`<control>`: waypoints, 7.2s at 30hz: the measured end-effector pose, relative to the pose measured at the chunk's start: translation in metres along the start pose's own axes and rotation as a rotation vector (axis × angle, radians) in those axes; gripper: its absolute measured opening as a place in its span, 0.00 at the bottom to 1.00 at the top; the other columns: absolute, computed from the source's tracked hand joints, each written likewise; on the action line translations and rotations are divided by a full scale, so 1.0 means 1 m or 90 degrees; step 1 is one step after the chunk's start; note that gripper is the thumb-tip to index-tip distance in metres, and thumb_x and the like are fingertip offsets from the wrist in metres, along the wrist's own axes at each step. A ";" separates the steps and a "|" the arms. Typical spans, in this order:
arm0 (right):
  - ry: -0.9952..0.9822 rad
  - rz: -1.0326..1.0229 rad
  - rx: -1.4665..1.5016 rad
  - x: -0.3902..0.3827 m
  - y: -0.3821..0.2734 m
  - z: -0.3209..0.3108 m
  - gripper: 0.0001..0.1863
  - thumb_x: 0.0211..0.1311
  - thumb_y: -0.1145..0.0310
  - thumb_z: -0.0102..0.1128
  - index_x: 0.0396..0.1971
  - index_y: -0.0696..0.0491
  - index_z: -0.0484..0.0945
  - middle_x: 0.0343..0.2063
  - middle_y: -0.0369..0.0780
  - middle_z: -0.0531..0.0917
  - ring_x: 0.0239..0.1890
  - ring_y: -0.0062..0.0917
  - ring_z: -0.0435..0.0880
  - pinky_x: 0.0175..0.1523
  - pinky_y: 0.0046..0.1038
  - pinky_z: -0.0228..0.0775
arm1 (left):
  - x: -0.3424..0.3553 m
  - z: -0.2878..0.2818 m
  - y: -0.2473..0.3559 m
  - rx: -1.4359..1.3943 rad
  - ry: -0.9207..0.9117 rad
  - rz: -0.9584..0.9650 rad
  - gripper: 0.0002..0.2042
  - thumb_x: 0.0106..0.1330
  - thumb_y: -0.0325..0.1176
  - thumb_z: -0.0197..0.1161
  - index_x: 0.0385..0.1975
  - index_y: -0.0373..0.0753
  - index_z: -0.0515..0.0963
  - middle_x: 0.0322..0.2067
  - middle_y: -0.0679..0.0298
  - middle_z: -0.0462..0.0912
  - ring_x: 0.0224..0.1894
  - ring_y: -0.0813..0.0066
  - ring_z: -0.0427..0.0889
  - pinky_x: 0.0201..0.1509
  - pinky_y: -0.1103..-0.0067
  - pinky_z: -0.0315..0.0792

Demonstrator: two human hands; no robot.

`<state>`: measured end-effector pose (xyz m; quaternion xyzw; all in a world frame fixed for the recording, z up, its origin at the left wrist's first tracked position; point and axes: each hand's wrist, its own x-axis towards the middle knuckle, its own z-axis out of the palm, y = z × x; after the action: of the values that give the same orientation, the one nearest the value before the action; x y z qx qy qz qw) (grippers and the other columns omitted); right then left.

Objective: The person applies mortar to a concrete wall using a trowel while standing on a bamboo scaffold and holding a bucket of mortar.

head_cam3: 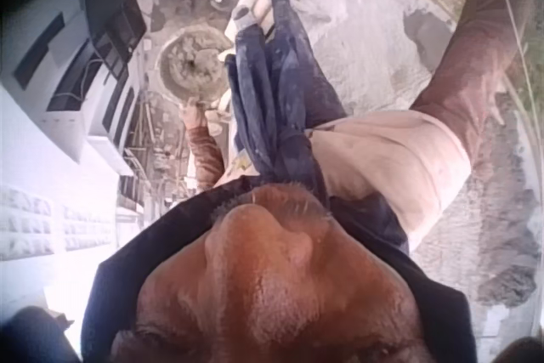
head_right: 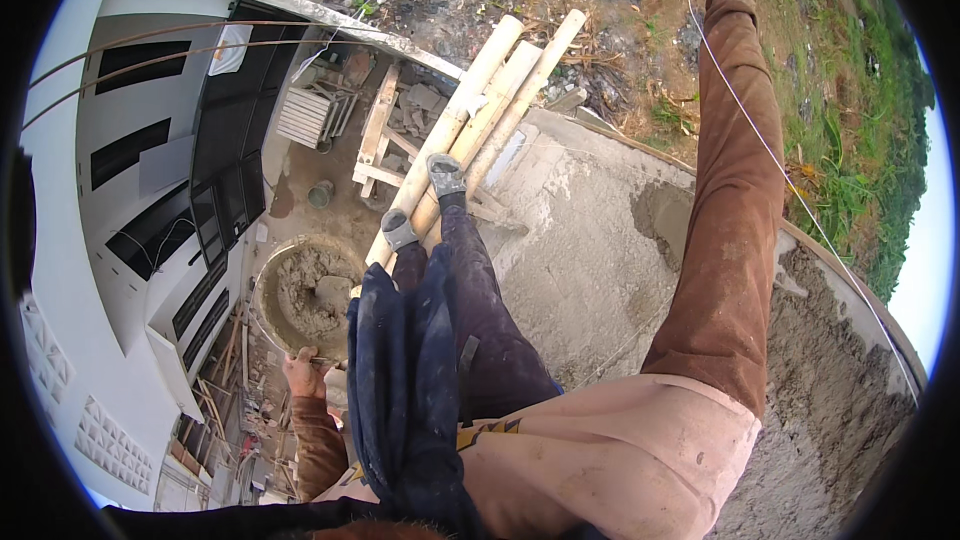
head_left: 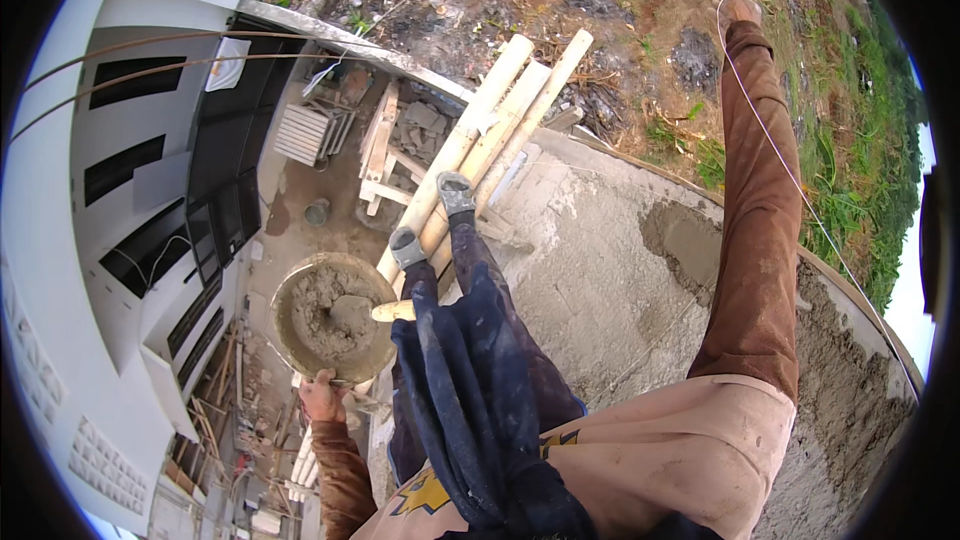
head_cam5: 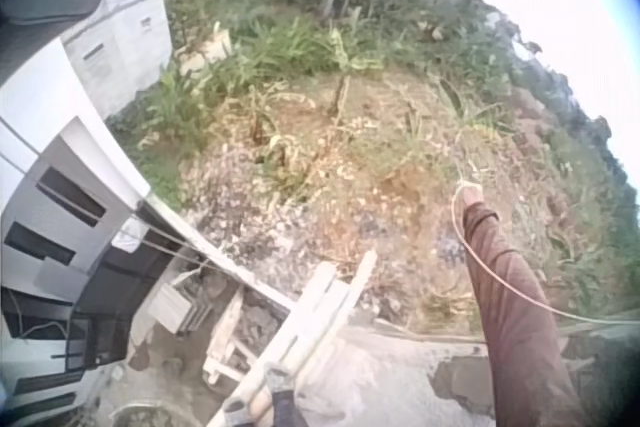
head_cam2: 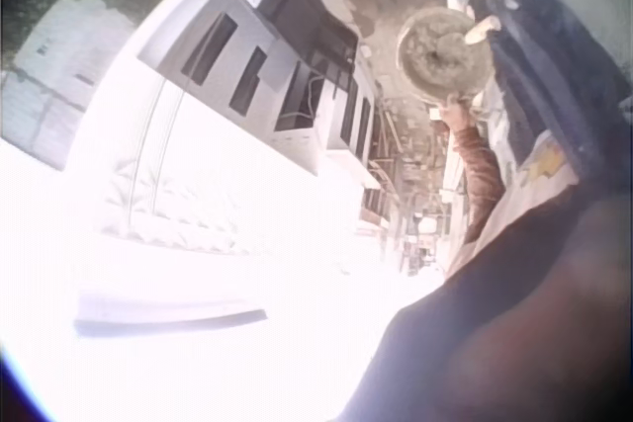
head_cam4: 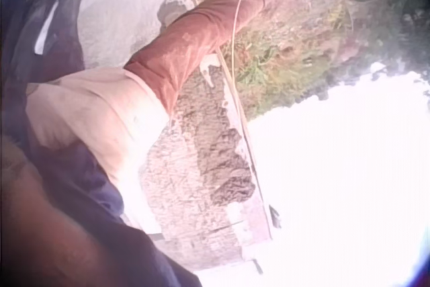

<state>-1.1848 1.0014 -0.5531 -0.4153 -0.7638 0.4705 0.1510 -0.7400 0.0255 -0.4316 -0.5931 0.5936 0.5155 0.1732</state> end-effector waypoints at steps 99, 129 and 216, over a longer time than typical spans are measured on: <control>-0.197 -0.259 -0.887 -0.115 0.481 0.282 0.15 0.66 0.66 0.48 0.41 0.54 0.83 0.35 0.48 0.88 0.38 0.44 0.89 0.39 0.47 0.79 | 0.179 0.152 -0.027 0.073 -0.054 0.021 0.22 0.57 0.22 0.62 0.53 0.37 0.71 0.43 0.60 0.80 0.40 0.65 0.82 0.40 0.72 0.81; -0.133 0.115 0.108 -0.465 0.148 0.075 0.45 0.71 0.59 0.59 0.78 0.44 0.40 0.54 0.48 0.81 0.33 0.24 0.84 0.34 0.26 0.78 | 0.053 0.116 0.032 0.113 -0.114 0.161 0.17 0.57 0.17 0.55 0.47 0.33 0.76 0.37 0.63 0.83 0.33 0.70 0.83 0.36 0.75 0.79; -0.176 -0.011 -0.383 -0.876 -0.026 -0.201 0.22 0.60 0.63 0.65 0.54 0.53 0.81 0.45 0.50 0.84 0.47 0.46 0.84 0.52 0.39 0.78 | -0.259 0.178 0.021 0.691 -0.571 0.591 0.33 0.54 0.29 0.59 0.66 0.47 0.72 0.35 0.37 0.82 0.41 0.39 0.83 0.51 0.60 0.76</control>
<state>-0.5387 0.4345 -0.2875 -0.3672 -0.8852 0.2745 -0.0795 -0.7700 0.3022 -0.2841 0.1375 0.8175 0.3642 0.4244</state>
